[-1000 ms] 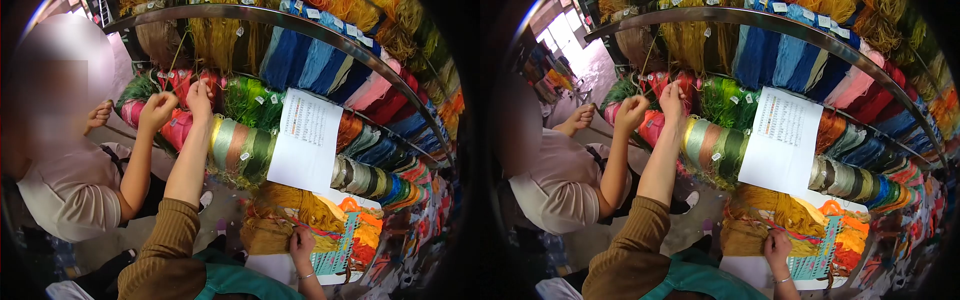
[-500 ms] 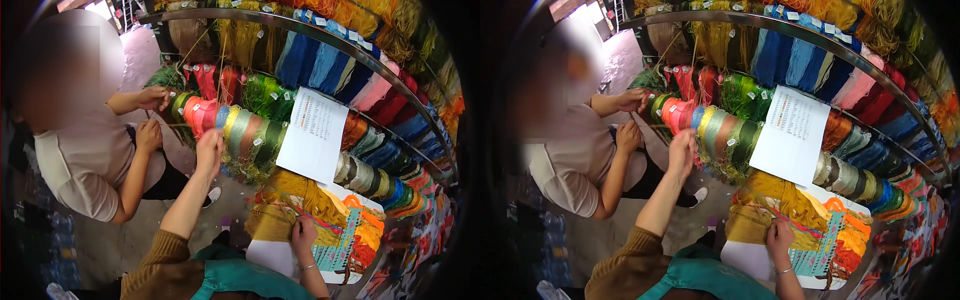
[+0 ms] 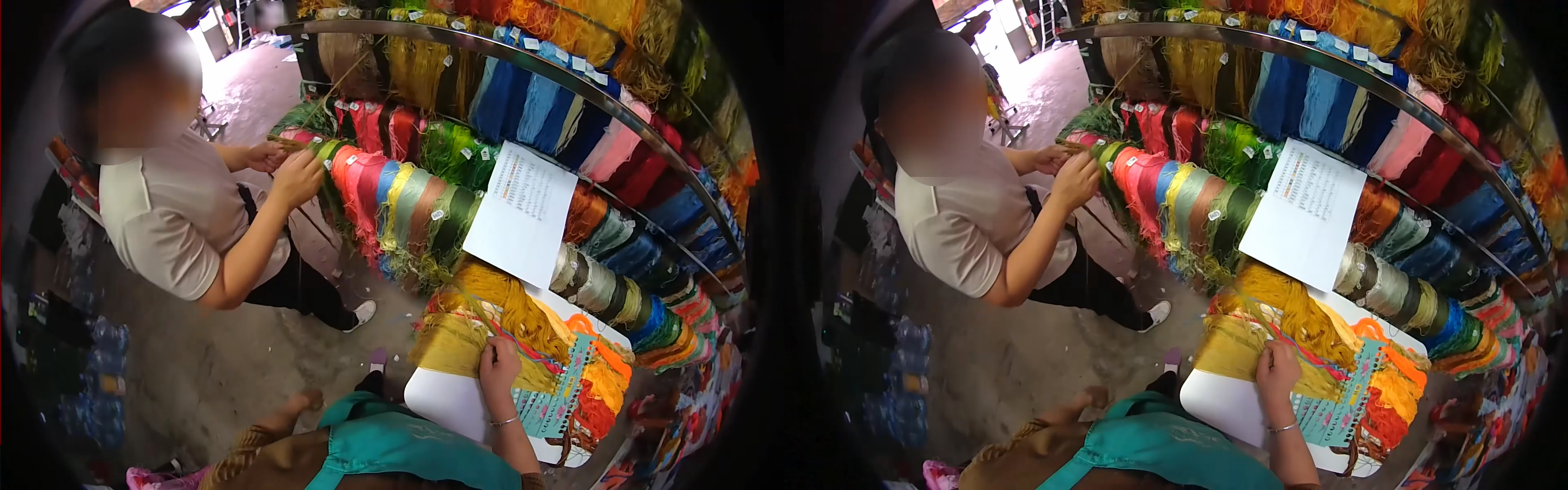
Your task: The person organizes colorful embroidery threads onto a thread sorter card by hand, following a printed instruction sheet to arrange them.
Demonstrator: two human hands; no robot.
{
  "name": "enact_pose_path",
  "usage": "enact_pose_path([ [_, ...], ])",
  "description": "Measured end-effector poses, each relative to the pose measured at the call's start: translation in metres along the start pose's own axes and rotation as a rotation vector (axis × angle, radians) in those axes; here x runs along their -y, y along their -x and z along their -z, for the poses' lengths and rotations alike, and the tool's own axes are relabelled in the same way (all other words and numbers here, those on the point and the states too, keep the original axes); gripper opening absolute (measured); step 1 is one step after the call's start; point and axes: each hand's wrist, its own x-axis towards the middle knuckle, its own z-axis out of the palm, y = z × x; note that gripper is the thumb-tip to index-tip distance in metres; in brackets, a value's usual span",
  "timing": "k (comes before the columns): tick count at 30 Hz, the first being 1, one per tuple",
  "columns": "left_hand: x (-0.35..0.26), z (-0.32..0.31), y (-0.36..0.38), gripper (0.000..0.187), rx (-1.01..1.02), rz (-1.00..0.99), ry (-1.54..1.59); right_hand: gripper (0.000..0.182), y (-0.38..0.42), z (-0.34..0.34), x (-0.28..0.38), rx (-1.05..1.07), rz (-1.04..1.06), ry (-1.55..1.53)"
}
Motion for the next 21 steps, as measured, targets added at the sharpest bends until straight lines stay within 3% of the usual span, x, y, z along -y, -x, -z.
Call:
enact_pose_path([
  [1,-0.017,0.022,-0.021,0.022,-0.077,-0.044,0.143,0.008,0.002,-0.001,-0.001,0.003,0.005,-0.008],
  [2,-0.037,0.089,0.024,0.024,-0.23,-0.387,0.082,0.008,0.002,-0.003,-0.004,-0.006,0.009,-0.003],
  [3,-0.098,0.171,0.067,0.024,-0.33,-0.121,0.247,0.008,0.003,-0.005,-0.007,-0.016,0.014,0.004],
  [5,-0.149,0.274,0.106,0.022,-0.582,-0.256,0.518,0.008,0.003,-0.006,-0.008,-0.028,0.036,0.004],
  [6,-0.172,0.32,0.125,0.023,-0.78,-0.431,0.547,0.008,0.003,-0.006,-0.008,-0.04,0.053,0.006],
  [7,-0.186,0.354,0.144,0.024,-0.702,-0.465,0.936,0.008,0.004,-0.005,-0.008,-0.036,0.058,0.004],
  [9,-0.226,0.425,0.214,0.025,-0.83,-0.508,1.11,0.007,0.005,-0.004,-0.006,-0.006,0.013,0.003],
  [14,-0.234,0.512,0.294,0.025,-1.055,-0.744,1.305,0.007,0.004,-0.006,-0.005,-0.018,0.033,0.016],
  [17,-0.234,0.544,0.304,0.029,-0.94,-1.08,1.741,0.008,0.003,-0.003,0.0,-0.02,0.031,0.015],
  [21,-0.215,0.562,0.323,0.03,-0.844,-1.119,1.793,0.008,0.003,-0.005,-0.005,-0.013,0.034,0.023],
])
